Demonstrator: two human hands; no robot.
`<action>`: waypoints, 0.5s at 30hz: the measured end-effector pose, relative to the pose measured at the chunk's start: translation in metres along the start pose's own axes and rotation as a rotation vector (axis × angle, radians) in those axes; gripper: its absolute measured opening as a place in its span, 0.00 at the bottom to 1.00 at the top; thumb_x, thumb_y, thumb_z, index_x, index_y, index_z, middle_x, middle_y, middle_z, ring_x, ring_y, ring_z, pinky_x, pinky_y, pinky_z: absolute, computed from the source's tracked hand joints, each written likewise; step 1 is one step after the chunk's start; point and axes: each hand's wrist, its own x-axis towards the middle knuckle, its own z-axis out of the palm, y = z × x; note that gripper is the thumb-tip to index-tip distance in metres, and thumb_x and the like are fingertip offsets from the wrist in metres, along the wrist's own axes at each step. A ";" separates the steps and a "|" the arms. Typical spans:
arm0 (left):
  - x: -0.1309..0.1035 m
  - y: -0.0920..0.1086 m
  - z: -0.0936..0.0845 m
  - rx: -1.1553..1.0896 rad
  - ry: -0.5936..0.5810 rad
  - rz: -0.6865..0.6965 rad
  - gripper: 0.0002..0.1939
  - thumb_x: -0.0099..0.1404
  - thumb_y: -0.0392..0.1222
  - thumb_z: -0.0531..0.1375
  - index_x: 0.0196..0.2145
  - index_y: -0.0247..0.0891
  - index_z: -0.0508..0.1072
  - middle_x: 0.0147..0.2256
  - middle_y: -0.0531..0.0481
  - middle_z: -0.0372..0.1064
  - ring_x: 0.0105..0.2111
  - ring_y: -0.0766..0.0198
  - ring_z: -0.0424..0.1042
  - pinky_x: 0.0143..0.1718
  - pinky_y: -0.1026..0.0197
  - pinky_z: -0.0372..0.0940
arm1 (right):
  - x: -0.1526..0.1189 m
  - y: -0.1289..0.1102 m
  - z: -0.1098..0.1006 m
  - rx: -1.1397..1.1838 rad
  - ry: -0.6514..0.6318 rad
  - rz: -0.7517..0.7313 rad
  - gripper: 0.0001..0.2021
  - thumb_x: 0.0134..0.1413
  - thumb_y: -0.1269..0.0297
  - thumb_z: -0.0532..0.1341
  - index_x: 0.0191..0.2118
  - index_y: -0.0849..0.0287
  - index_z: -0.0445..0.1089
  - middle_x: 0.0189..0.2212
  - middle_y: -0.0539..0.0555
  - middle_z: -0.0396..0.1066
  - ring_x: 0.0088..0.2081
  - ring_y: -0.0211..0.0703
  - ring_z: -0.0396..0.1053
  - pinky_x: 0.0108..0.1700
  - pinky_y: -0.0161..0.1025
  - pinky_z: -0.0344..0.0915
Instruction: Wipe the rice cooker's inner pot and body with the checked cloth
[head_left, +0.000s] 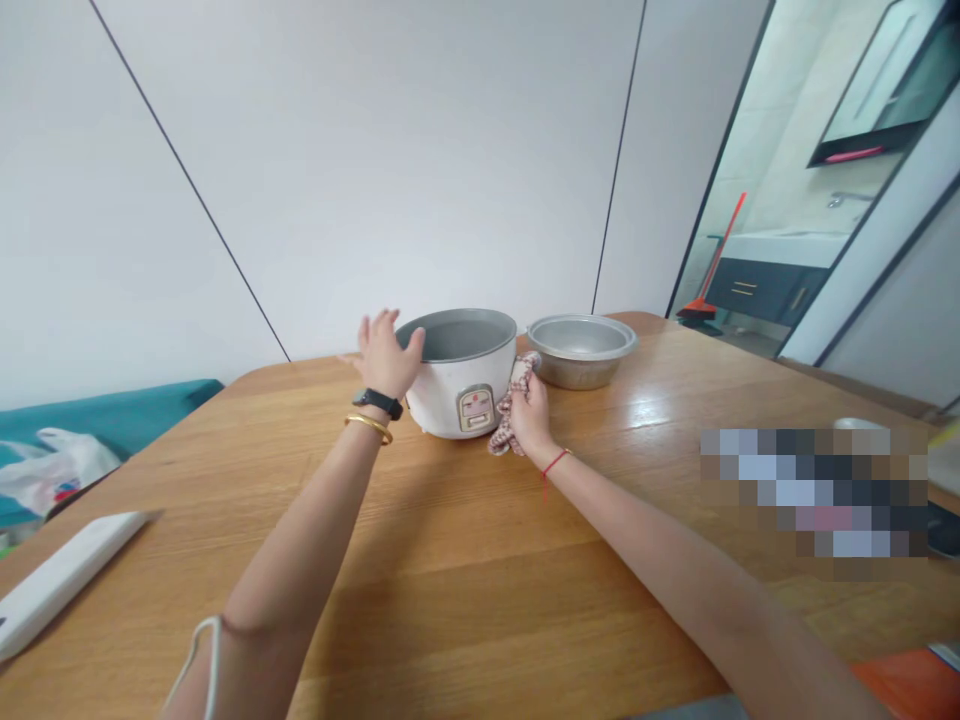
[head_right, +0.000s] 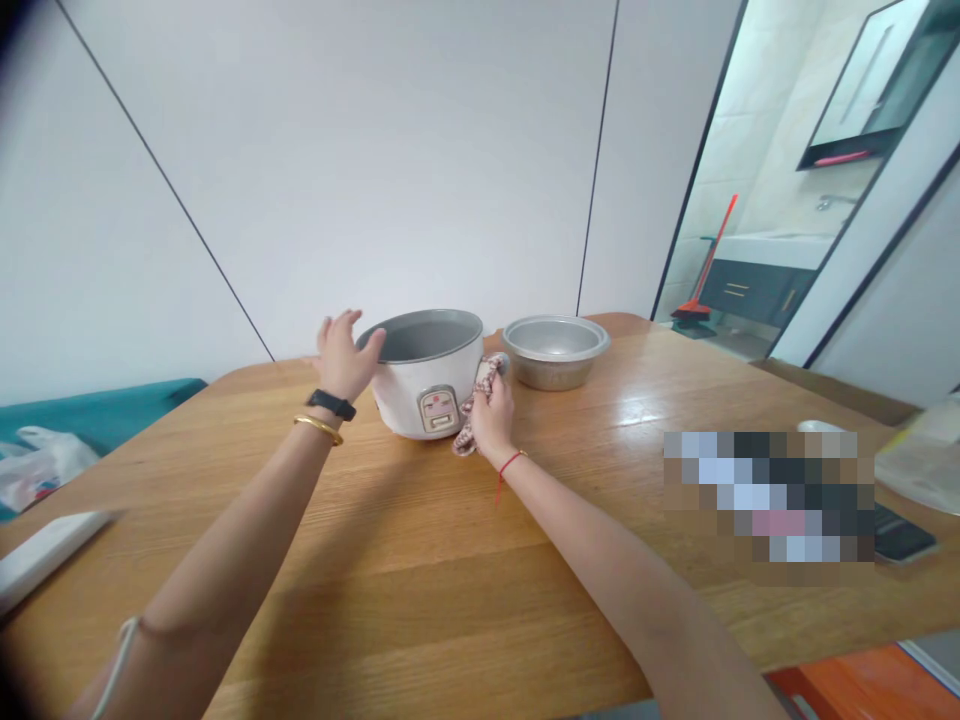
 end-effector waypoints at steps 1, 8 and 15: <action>-0.011 0.012 0.006 0.119 -0.022 0.160 0.23 0.65 0.53 0.57 0.56 0.46 0.70 0.62 0.45 0.63 0.65 0.44 0.52 0.63 0.34 0.46 | -0.008 -0.002 0.002 -0.041 0.001 0.008 0.22 0.59 0.65 0.50 0.57 0.59 0.66 0.49 0.61 0.68 0.52 0.52 0.65 0.57 0.53 0.61; -0.047 0.044 0.038 0.347 -0.154 0.384 0.36 0.70 0.65 0.41 0.24 0.39 0.77 0.25 0.43 0.75 0.35 0.50 0.74 0.58 0.35 0.47 | -0.055 -0.025 0.010 -0.143 -0.045 -0.096 0.27 0.64 0.58 0.51 0.66 0.62 0.55 0.63 0.67 0.53 0.63 0.58 0.52 0.63 0.57 0.53; -0.001 -0.008 0.000 0.105 -0.272 0.289 0.37 0.66 0.66 0.41 0.17 0.39 0.72 0.18 0.47 0.69 0.25 0.59 0.69 0.38 0.56 0.61 | -0.023 -0.005 0.010 0.009 0.089 0.076 0.25 0.62 0.55 0.51 0.59 0.60 0.64 0.54 0.63 0.64 0.57 0.55 0.60 0.60 0.54 0.55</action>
